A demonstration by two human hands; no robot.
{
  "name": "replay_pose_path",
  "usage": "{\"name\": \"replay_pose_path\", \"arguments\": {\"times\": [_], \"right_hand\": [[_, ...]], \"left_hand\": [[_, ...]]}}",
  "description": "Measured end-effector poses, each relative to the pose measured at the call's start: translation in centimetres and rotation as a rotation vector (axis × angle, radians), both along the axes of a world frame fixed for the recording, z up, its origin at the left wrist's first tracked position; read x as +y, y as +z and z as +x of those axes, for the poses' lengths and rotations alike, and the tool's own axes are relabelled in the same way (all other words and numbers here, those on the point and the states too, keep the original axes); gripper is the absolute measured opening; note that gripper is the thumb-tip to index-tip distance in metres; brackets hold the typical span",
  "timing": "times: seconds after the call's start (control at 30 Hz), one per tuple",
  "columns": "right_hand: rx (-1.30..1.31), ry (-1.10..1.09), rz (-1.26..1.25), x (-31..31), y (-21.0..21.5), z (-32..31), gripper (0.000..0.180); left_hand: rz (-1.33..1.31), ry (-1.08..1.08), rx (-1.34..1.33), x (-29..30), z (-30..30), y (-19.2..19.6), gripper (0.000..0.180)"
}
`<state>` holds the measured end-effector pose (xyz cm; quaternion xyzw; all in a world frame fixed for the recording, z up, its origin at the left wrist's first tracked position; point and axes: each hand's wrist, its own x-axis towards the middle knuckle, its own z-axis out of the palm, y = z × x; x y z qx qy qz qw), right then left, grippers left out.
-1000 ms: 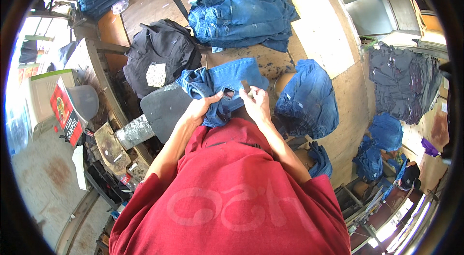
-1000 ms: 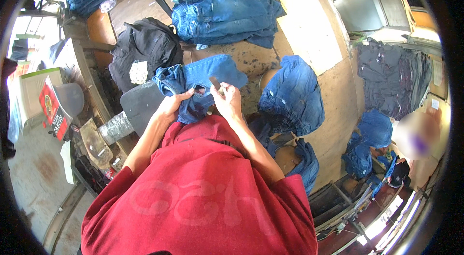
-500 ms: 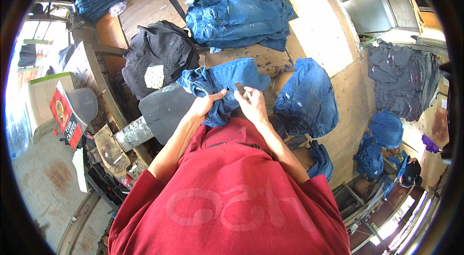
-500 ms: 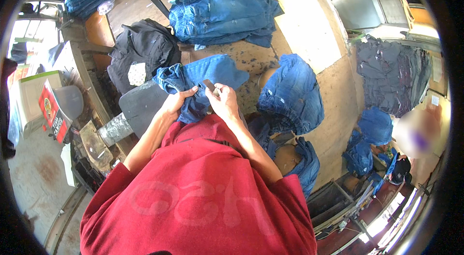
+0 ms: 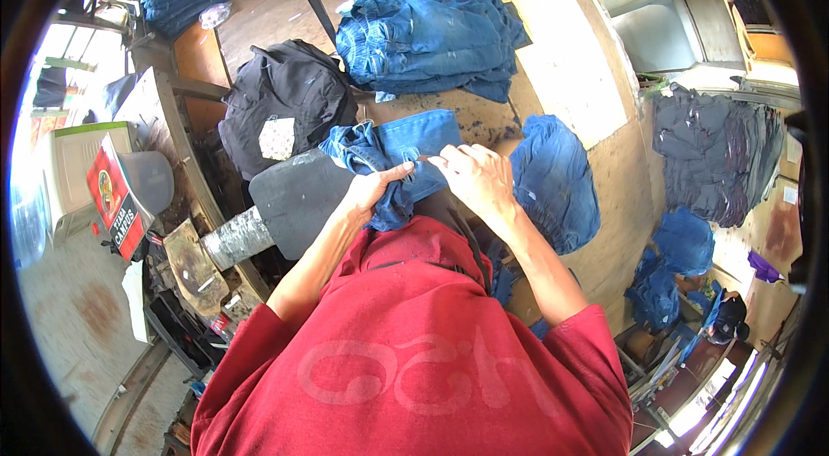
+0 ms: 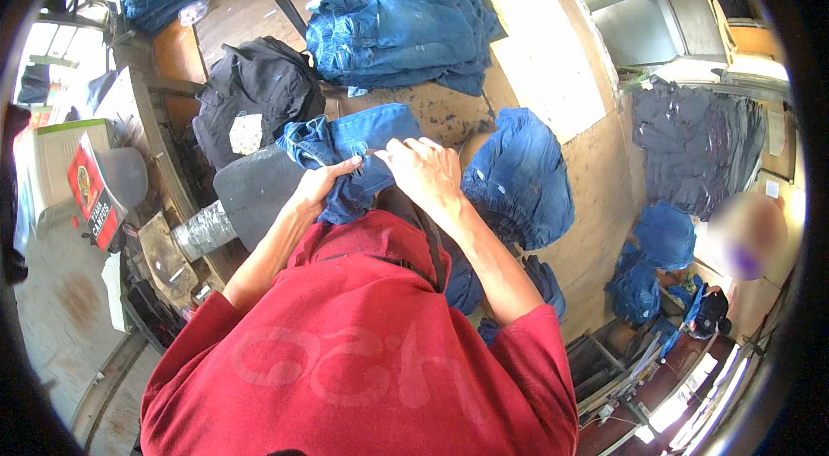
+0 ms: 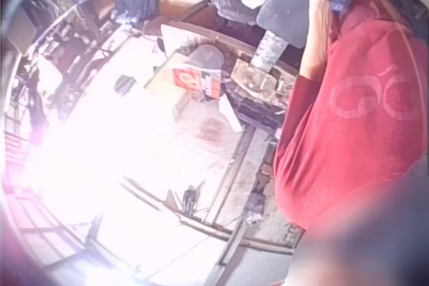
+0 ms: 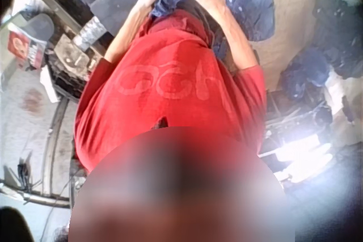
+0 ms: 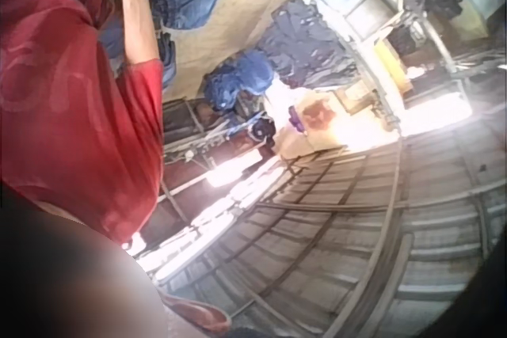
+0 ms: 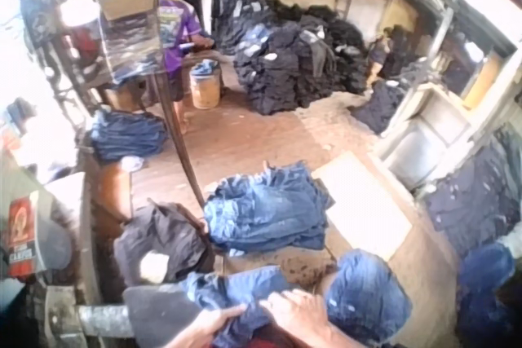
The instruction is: The person uses a small metal tool to scrape and abrade the surface of a pair of blue jeans on a workbench. They repeatedly scrape different areas, lift and reposition the fabric, and occasionally pull at threads to create a worn, distressed look.
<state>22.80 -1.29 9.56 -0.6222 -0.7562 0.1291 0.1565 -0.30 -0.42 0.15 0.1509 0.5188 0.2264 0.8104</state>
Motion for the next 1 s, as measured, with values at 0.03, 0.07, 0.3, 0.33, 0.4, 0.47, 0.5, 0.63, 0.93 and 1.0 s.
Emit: {"name": "replay_pose_path", "arguments": {"times": [0.03, 0.07, 0.3, 0.33, 0.4, 0.47, 0.5, 0.63, 0.93, 1.0], "right_hand": [[-0.041, 0.002, 0.027, 0.3, -0.2, 0.1, 0.026], [-0.087, -0.008, 0.049, 0.4, -0.4, 0.2, 0.026], [-0.150, 0.051, 0.040, 1.4, -0.9, 0.8, 0.026], [-0.139, 0.085, 0.019, 1.5, -0.9, 0.8, 0.026], [-0.120, 0.132, 0.008, 1.6, -0.9, 0.8, 0.026], [-0.094, 0.124, 0.013, 1.7, -1.1, 0.9, 0.027], [-0.078, 0.096, 0.023, 1.7, -1.2, 1.0, 0.028], [-0.098, 0.172, 0.018, 1.8, -1.4, 1.5, 0.027], [0.166, -0.116, -0.226, -0.6, 1.1, -0.1, 0.029], [0.282, -0.131, -0.297, -1.7, 1.7, -1.1, 0.029]], "left_hand": [[0.001, 0.010, -0.035, -0.1, 0.0, -0.2, 0.036], [0.000, 0.005, -0.004, -0.2, -0.1, -0.4, 0.037], [0.011, -0.046, 0.123, -0.2, -0.3, 0.1, 0.043], [0.047, -0.036, 0.126, -0.2, -0.4, 0.3, 0.043], [0.023, -0.049, 0.140, -0.2, -0.4, 0.6, 0.042], [0.021, -0.055, 0.139, -0.1, -0.3, 0.8, 0.040], [0.025, -0.058, 0.142, -0.1, -0.2, 0.9, 0.039], [-0.009, -0.012, 0.037, 0.0, -0.3, 1.8, 0.041], [0.045, -0.146, -0.190, -0.4, -4.1, 3.0, 0.053], [0.030, -0.151, -0.270, -0.4, -4.5, 2.3, 0.057]]}}
